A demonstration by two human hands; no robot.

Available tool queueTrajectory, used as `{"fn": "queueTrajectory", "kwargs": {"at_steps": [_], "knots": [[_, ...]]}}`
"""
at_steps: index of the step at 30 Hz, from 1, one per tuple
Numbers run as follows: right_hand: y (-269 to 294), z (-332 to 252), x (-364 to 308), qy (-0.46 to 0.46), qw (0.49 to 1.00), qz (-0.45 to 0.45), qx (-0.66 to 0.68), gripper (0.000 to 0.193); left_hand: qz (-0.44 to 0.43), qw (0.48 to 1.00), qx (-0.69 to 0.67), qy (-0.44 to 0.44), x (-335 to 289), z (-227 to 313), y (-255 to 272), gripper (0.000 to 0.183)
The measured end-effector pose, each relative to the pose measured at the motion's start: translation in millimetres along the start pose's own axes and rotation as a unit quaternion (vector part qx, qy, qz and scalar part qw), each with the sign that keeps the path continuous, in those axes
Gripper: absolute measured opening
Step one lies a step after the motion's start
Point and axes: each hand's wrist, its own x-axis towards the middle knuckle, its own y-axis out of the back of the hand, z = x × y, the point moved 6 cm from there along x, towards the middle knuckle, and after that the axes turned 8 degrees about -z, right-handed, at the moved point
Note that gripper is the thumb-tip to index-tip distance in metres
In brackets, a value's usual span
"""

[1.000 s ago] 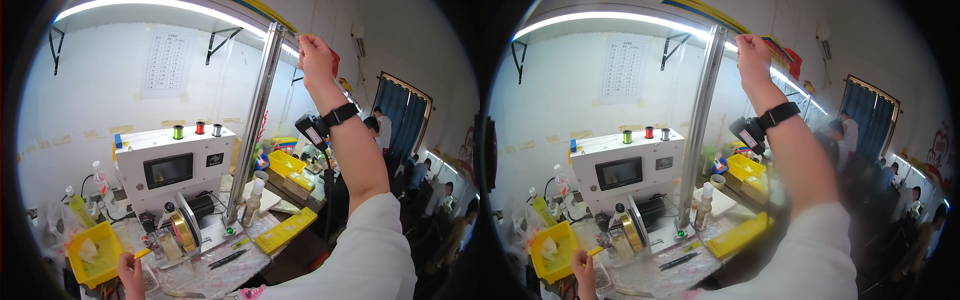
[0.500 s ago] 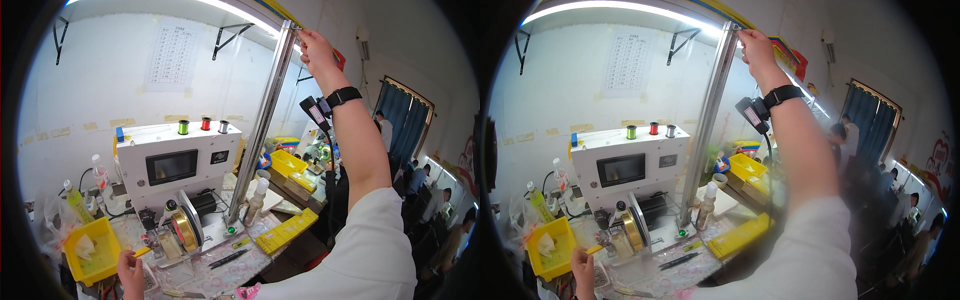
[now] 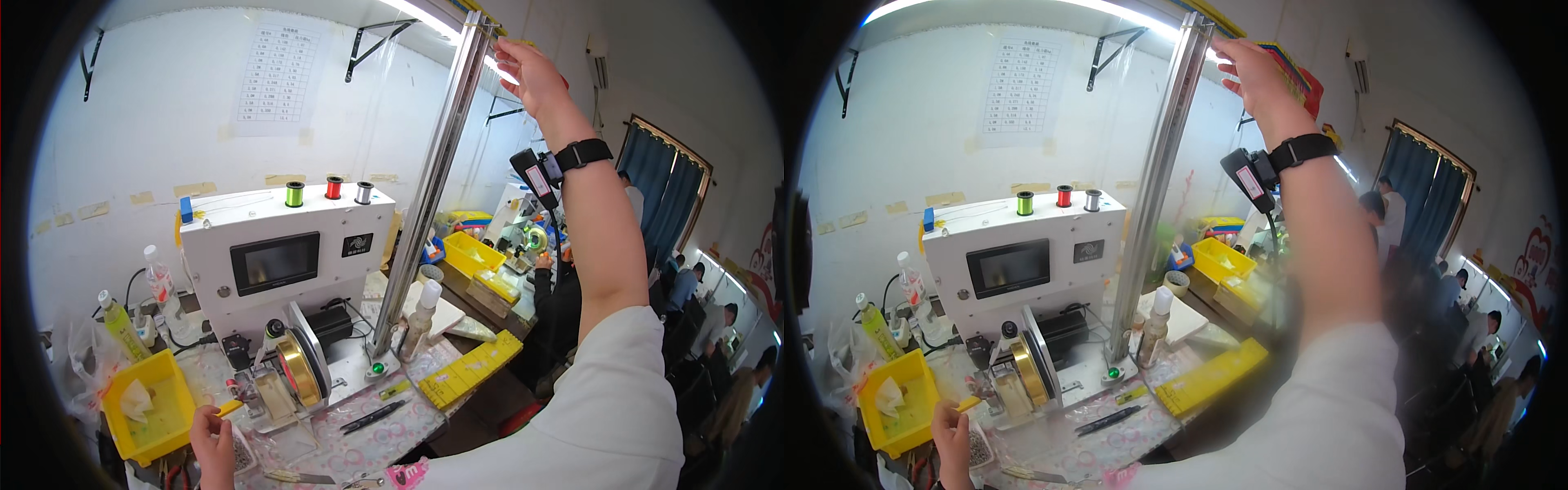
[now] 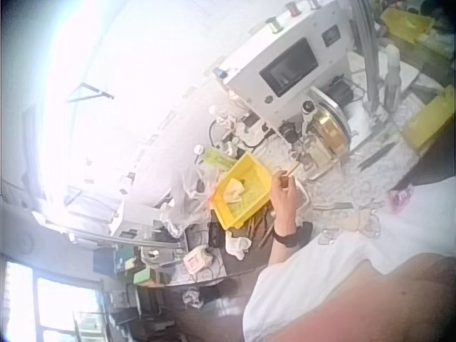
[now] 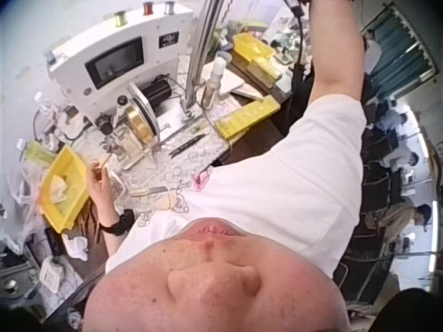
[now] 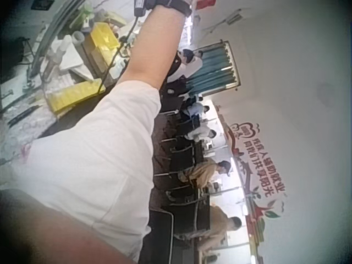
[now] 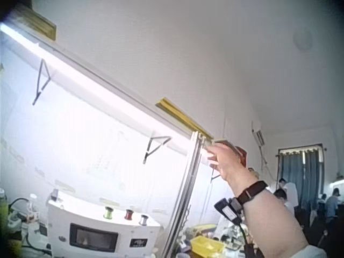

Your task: Assembling small metal components using a winding machine, tweezers, and adhesive.

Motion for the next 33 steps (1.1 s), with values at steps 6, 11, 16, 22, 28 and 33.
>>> {"fn": "queueTrajectory", "kwargs": {"at_steps": [6,11,16,22,28,33], "knots": [[-12.9,-7.4,11.3,-0.039,0.998,0.023,-0.043,0.023,-0.002,1.0,-0.013,-0.002,-0.8,0.6,-0.6,0.023],[-33.8,-24.4,-1.0,-0.089,0.994,0.047,-0.053,0.018,-0.015,1.0,-0.007,0.009,-1.0,2.4,-1.5,0.022],[-26.3,-22.9,0.3,-0.099,0.991,0.068,-0.051,0.013,-0.009,1.0,0.011,-0.001,-0.6,13.7,-3.1,0.022],[-17.9,7.7,-7.4,-0.073,0.997,0.032,-0.006,0.011,-0.01,0.999,0.028,-0.011,-2.2,15.0,-2.7,0.022],[-29.3,58.5,-65.0,-0.046,0.988,-0.148,-0.027,0.012,-0.016,0.999,0.024,-0.014,-1.9,13.2,-6.1,0.023],[-73.5,103.2,-135.3,-0.061,0.978,-0.179,-0.083,0.01,-0.041,0.998,0.038,-0.001,-0.7,9.5,-12.3,0.022]]}}
